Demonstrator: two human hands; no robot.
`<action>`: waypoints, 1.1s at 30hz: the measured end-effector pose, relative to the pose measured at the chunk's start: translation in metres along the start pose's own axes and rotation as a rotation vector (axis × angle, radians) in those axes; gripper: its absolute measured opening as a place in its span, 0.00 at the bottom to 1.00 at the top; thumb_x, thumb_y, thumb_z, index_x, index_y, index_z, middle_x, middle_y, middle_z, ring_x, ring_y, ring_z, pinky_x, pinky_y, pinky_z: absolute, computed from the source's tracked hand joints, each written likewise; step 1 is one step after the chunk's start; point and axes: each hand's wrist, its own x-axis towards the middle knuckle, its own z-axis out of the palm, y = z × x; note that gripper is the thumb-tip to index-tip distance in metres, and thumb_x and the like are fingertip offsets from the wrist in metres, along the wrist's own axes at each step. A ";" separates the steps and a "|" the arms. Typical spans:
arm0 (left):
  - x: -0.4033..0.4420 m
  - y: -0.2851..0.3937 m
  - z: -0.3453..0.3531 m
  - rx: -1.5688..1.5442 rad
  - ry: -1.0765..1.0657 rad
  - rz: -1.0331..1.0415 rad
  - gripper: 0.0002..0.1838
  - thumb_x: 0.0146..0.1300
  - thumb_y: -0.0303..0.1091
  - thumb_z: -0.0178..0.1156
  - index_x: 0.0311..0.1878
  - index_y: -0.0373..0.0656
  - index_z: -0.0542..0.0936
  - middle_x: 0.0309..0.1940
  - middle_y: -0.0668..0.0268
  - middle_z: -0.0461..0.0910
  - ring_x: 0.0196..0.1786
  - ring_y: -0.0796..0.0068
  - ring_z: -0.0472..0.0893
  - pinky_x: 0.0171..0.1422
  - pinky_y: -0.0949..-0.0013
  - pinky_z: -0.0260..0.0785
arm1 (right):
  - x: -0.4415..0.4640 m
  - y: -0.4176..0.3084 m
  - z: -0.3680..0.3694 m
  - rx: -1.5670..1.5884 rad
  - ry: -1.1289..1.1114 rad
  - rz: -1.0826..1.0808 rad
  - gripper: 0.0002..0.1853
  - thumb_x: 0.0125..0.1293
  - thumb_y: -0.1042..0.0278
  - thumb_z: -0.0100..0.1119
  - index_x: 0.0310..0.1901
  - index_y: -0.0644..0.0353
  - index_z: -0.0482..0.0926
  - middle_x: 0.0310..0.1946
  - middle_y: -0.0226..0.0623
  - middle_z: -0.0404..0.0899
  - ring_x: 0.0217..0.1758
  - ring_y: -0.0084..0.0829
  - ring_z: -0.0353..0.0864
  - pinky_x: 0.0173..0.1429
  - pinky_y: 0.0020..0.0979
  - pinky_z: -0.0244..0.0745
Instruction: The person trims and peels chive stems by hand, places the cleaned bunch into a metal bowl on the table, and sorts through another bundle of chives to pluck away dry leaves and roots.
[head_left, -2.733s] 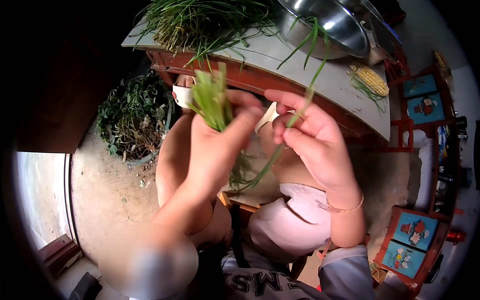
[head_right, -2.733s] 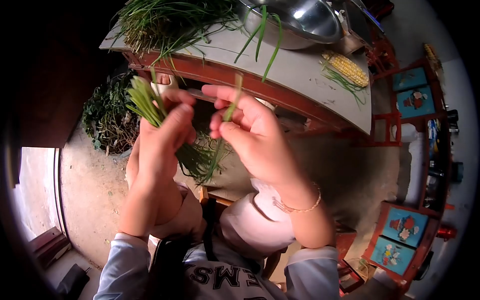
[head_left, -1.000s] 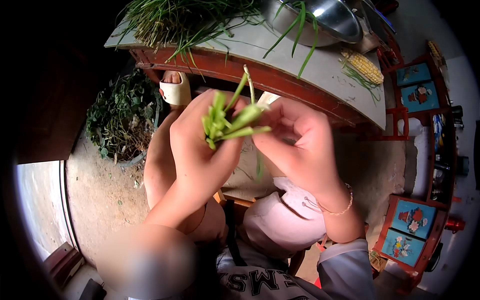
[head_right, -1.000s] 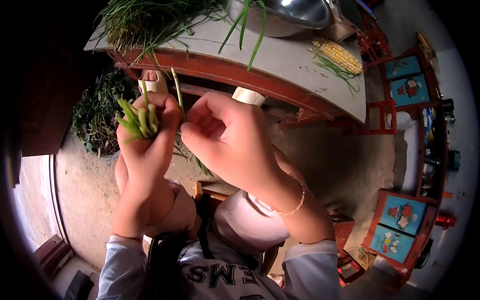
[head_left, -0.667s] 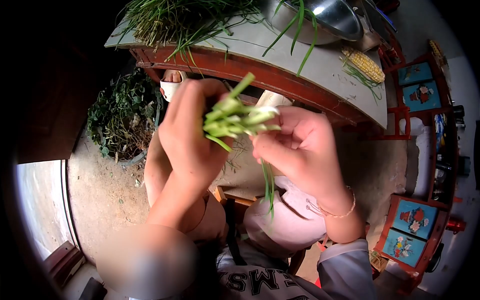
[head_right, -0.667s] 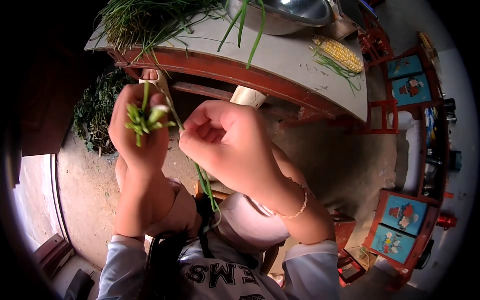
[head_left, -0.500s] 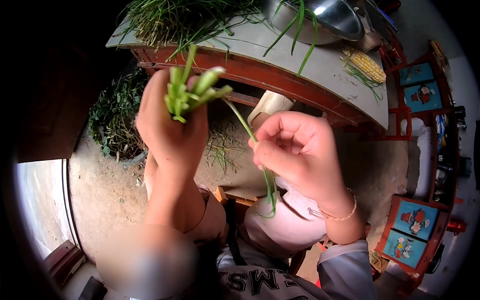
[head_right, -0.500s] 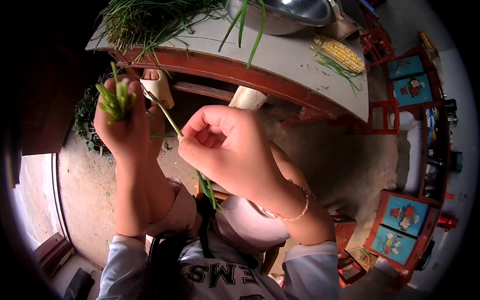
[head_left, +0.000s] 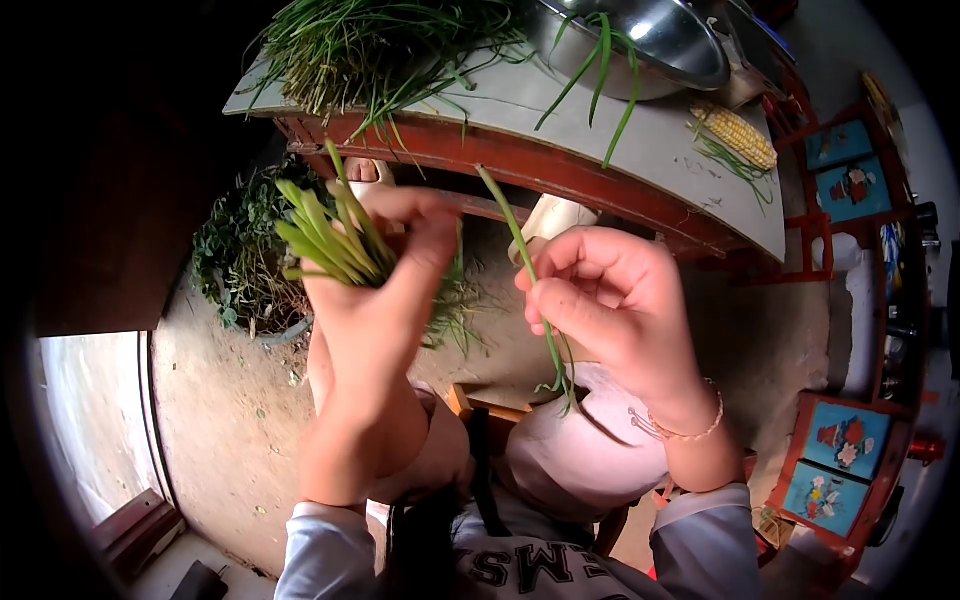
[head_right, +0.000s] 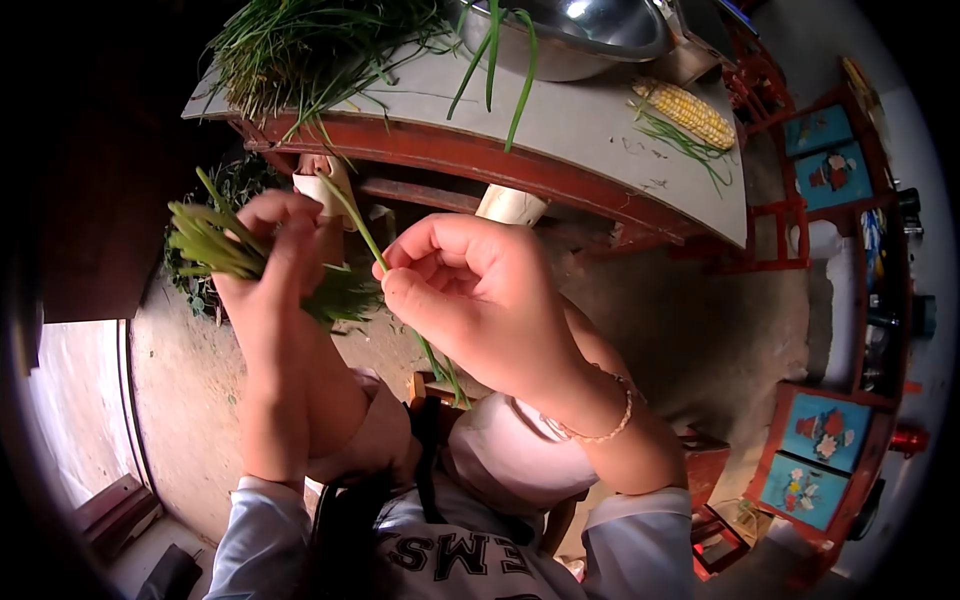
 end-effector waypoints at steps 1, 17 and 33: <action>-0.002 -0.004 0.001 -0.042 -0.095 0.064 0.05 0.49 0.21 0.57 0.32 0.37 0.76 0.26 0.69 0.74 0.28 0.86 0.70 0.31 0.83 0.61 | 0.000 0.000 0.000 -0.020 0.005 -0.023 0.04 0.55 0.74 0.54 0.30 0.67 0.73 0.24 0.26 0.74 0.27 0.11 0.70 0.32 0.14 0.66; -0.011 0.001 0.011 -0.094 -0.160 -0.083 0.04 0.47 0.23 0.62 0.26 0.36 0.76 0.24 0.67 0.75 0.28 0.82 0.72 0.33 0.80 0.64 | 0.003 0.003 0.003 -0.129 0.017 -0.203 0.05 0.56 0.73 0.55 0.29 0.67 0.74 0.22 0.25 0.74 0.23 0.10 0.69 0.27 0.12 0.64; -0.007 -0.006 0.012 -0.006 -0.230 0.144 0.04 0.47 0.17 0.55 0.25 0.37 0.72 0.22 0.66 0.72 0.25 0.78 0.68 0.30 0.76 0.60 | -0.002 0.001 0.004 0.033 -0.013 -0.095 0.06 0.57 0.74 0.53 0.29 0.68 0.74 0.21 0.25 0.72 0.23 0.08 0.66 0.26 0.11 0.62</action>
